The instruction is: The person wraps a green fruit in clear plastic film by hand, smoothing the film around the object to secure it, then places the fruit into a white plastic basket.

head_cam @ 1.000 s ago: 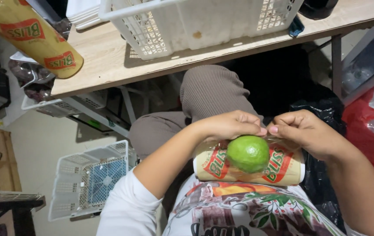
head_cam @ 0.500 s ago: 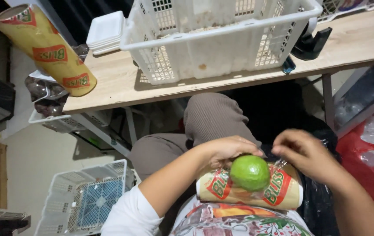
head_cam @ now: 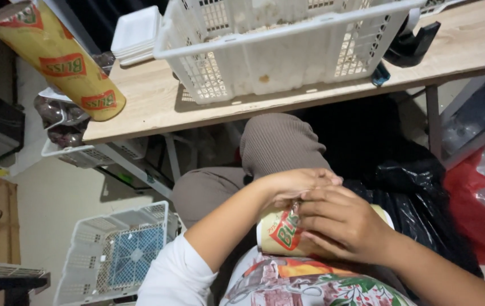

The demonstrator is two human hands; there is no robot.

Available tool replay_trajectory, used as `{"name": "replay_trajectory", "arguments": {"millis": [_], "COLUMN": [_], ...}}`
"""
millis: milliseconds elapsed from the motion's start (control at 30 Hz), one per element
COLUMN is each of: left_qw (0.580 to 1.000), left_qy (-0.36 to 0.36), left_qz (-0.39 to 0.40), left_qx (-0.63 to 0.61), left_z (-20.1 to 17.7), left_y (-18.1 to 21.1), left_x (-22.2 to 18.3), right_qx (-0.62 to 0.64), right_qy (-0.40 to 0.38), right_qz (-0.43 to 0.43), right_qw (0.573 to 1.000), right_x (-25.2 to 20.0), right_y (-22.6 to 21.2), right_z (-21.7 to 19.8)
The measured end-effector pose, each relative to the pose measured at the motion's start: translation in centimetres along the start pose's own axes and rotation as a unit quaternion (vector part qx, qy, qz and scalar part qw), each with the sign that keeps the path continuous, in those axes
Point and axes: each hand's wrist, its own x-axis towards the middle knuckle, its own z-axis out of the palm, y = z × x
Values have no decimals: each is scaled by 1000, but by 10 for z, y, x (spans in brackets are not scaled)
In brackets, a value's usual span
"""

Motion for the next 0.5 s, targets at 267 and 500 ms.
{"name": "replay_trajectory", "arguments": {"millis": [267, 500], "left_qw": [990, 918], "left_qy": [128, 292], "left_qz": [-11, 175], "left_qx": [-67, 203], "left_z": [12, 6], "left_y": [2, 13], "left_x": [-32, -82], "right_qx": [52, 146], "right_qy": [-32, -79], "right_qz": [30, 103], "right_qw": [998, 981], "right_x": [-15, -32], "right_y": [11, 22], "right_z": [-1, -3]}}
